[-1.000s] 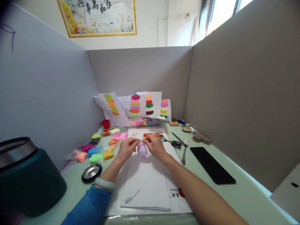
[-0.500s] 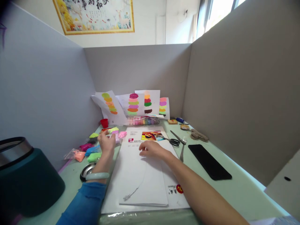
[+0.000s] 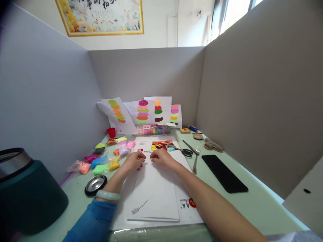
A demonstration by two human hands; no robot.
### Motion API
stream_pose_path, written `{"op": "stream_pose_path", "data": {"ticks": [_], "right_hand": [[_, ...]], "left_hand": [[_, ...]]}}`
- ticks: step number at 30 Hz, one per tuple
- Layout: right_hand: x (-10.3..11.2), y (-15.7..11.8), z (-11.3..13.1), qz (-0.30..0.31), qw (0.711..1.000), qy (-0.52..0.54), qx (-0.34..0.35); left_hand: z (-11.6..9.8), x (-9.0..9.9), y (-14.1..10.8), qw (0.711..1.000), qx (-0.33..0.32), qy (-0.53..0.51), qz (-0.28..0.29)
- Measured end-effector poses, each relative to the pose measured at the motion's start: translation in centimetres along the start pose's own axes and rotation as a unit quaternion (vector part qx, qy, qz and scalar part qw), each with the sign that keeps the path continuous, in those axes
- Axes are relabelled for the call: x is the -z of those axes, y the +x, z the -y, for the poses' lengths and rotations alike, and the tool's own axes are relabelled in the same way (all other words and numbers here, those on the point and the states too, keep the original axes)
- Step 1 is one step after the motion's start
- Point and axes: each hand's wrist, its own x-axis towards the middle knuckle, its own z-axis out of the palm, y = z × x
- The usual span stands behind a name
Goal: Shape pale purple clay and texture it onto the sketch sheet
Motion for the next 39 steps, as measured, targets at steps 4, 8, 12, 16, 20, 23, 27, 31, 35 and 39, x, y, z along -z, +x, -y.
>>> {"op": "stream_pose_path", "data": {"ticks": [4,8,12,16,20,23,27,31,35,39], "right_hand": [[-1.2,-0.1,-0.1,-0.002,0.997,-0.056,0.046],[-1.8,-0.3,0.1,0.009,0.989,-0.104,0.102],[-1.6,-0.2,0.1,0.014,0.984,-0.137,0.115],[-0.9,0.0,-0.4,-0.016,0.988,-0.13,0.087],[-0.7,-0.2,-0.5,-0.008,0.987,-0.142,0.079],[-0.8,-0.3,-0.3,0.002,0.984,-0.16,0.082],[-0.3,-0.1,-0.5,-0.018,0.988,-0.144,0.061],[0.6,0.3,-1.3,-0.03,0.99,-0.134,0.036],[0.7,0.3,-1.7,-0.025,0.988,-0.151,0.025],[0.2,0.1,-1.8,-0.029,0.985,-0.167,0.014]], "left_hand": [[0.1,-0.2,0.0,0.999,0.031,0.018,0.002],[0.1,-0.3,0.0,0.999,0.027,0.019,-0.002],[0.0,-0.3,0.0,0.999,0.041,0.015,-0.002],[-0.1,-0.3,0.1,0.998,0.054,0.013,0.003],[-0.1,-0.3,0.0,0.999,0.051,0.002,0.0],[-0.1,-0.3,-0.1,0.999,0.052,-0.001,-0.002],[-0.1,-0.4,0.0,0.998,0.058,0.001,0.001],[0.0,-0.5,0.1,0.998,0.058,-0.002,-0.005],[-0.2,-0.3,0.0,0.998,0.061,-0.004,0.0],[-0.2,-0.2,-0.1,0.999,0.052,0.002,0.0]]}}
